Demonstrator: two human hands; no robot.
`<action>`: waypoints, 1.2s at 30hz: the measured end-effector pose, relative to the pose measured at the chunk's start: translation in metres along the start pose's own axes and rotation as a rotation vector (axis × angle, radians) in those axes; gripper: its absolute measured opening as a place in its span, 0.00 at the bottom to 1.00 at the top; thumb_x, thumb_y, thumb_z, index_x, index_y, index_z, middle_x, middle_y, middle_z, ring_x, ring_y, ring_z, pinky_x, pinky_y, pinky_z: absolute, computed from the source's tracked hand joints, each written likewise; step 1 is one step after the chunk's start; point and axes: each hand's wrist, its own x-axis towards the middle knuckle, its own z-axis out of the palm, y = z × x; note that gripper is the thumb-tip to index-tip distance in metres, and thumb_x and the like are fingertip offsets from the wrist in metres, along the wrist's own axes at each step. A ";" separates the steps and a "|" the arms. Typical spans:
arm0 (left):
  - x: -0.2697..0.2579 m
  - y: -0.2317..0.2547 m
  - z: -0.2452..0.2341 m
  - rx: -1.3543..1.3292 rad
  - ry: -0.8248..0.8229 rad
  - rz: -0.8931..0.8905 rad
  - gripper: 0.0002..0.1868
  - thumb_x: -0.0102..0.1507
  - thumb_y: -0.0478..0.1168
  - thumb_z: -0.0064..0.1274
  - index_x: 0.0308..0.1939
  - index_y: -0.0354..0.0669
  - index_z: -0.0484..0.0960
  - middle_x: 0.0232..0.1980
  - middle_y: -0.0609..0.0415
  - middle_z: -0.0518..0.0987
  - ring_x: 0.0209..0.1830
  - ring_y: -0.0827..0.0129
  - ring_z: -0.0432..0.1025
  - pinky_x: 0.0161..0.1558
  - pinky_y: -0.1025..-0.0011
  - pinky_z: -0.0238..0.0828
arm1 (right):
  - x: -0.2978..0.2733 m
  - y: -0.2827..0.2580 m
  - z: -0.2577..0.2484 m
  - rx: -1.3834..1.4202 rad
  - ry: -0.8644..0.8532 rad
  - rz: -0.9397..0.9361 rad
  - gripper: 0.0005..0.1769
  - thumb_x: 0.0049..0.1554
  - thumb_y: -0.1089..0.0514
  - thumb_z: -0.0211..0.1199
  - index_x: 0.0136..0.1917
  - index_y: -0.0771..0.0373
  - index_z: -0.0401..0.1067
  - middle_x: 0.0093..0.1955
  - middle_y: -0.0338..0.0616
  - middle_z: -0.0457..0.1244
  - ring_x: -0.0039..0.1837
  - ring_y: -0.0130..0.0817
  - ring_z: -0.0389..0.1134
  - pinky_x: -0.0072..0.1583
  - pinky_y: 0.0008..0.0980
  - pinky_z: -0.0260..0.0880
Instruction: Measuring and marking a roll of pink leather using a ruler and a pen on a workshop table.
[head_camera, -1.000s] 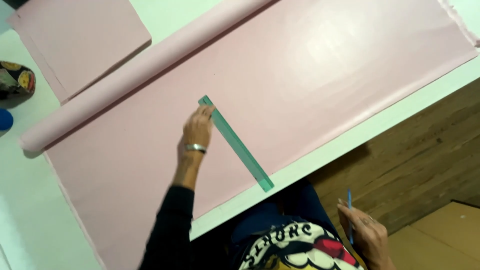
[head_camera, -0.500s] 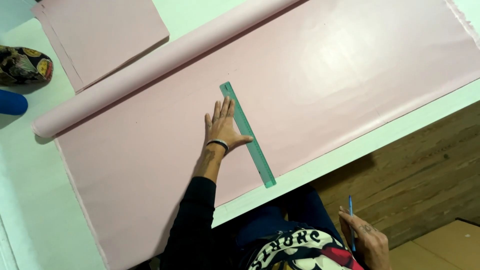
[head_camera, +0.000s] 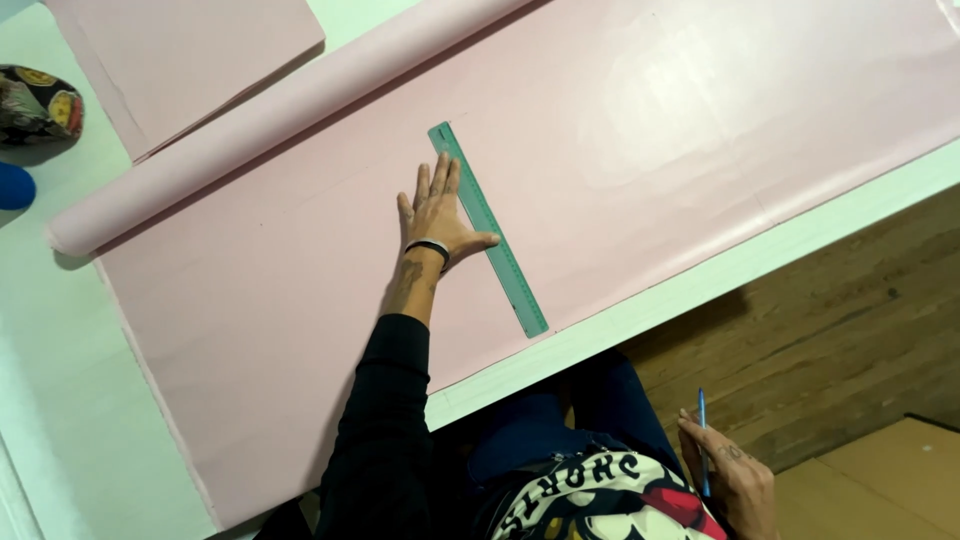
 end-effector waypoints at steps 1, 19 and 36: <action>0.000 0.002 0.000 -0.011 0.010 -0.001 0.75 0.41 0.66 0.72 0.81 0.61 0.38 0.85 0.67 0.34 0.84 0.66 0.28 0.79 0.45 0.25 | -0.001 0.003 0.000 -0.011 -0.004 -0.027 0.14 0.54 0.59 0.67 0.55 0.53 0.77 0.54 0.38 0.72 0.53 0.31 0.76 0.49 0.30 0.75; 0.011 -0.001 0.011 -0.042 0.031 -0.005 0.77 0.38 0.66 0.73 0.81 0.64 0.37 0.85 0.71 0.36 0.84 0.65 0.27 0.79 0.43 0.24 | 0.020 0.002 -0.009 0.055 -0.023 -0.079 0.14 0.54 0.60 0.68 0.55 0.54 0.78 0.55 0.39 0.72 0.54 0.33 0.76 0.51 0.30 0.76; 0.012 0.000 0.009 -0.043 0.021 -0.027 0.77 0.39 0.65 0.73 0.81 0.63 0.37 0.85 0.70 0.36 0.84 0.65 0.27 0.79 0.42 0.24 | 0.032 0.008 -0.007 0.012 -0.076 -0.119 0.14 0.53 0.61 0.69 0.53 0.55 0.77 0.54 0.40 0.72 0.52 0.35 0.76 0.50 0.32 0.75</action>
